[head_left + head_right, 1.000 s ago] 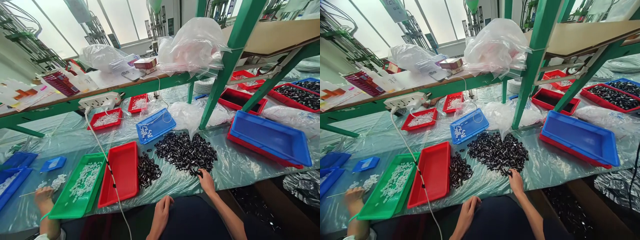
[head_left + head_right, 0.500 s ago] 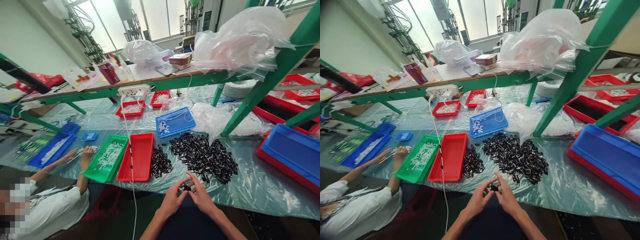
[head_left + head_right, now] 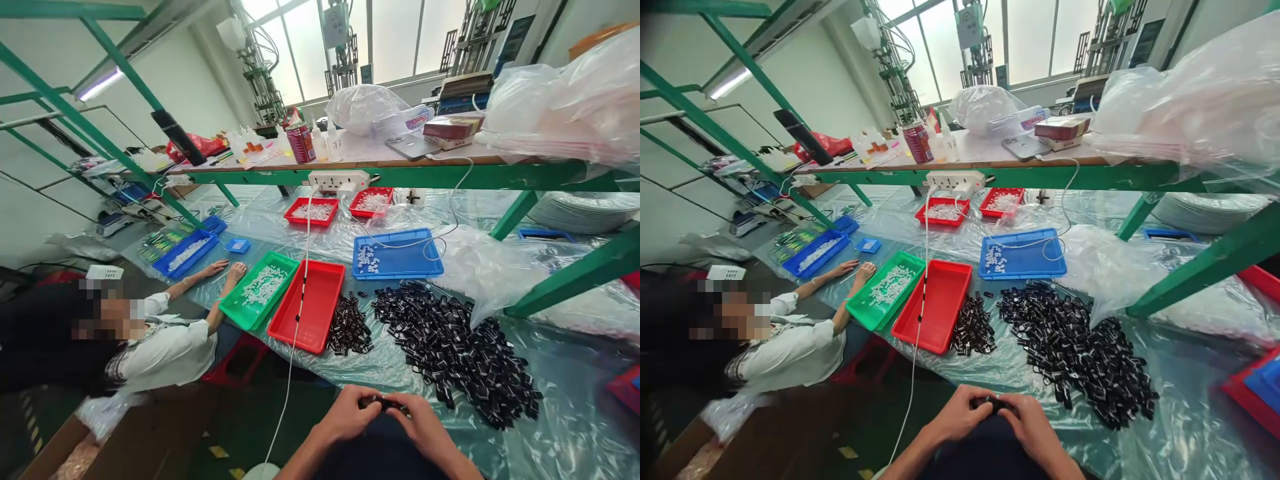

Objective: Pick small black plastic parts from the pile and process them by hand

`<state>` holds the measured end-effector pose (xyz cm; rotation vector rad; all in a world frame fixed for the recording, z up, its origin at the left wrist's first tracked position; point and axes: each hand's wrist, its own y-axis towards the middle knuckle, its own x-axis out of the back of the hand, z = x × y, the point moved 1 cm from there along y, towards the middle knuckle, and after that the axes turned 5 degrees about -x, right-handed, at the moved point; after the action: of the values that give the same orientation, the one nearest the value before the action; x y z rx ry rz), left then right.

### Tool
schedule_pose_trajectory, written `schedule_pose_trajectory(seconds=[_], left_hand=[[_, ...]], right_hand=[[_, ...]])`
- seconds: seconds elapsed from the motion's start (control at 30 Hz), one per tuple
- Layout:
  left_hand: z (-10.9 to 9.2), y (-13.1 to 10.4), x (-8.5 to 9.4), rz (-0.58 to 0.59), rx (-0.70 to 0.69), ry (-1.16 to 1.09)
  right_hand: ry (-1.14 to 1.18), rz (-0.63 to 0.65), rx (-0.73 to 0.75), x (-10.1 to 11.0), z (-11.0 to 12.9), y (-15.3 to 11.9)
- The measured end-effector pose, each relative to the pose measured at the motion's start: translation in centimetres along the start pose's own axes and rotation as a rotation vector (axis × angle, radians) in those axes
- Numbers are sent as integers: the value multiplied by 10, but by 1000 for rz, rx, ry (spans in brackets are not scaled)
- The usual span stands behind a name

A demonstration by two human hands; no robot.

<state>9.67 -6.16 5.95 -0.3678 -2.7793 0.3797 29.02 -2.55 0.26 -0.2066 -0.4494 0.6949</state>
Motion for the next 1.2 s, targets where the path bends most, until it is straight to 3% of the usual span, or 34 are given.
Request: schedule_pose_trajectory(seconds=[0.13, 0.33, 0.53, 0.67, 0.87, 1.03, 1.2], left_hand=[[12, -6, 0, 96, 129, -168], [16, -9, 1, 69, 122, -261], [25, -9, 2, 15, 123, -276], [30, -7, 0, -97, 114, -219], [23, -2, -4, -283, 141, -194], [21, 2, -8, -498, 156, -422], [29, 5, -4, -603, 121, -567]], right_hand=[[-190, 88, 120, 8, 9, -2], [-418, 142, 168, 15, 29, -3], [-488, 107, 199, 13, 36, 1], [-530, 62, 214, 8, 39, 2], [-470, -45, 217, 1, 37, 8], [-343, -81, 211, 6, 43, 12], [-221, -141, 172, 8, 48, 15]])
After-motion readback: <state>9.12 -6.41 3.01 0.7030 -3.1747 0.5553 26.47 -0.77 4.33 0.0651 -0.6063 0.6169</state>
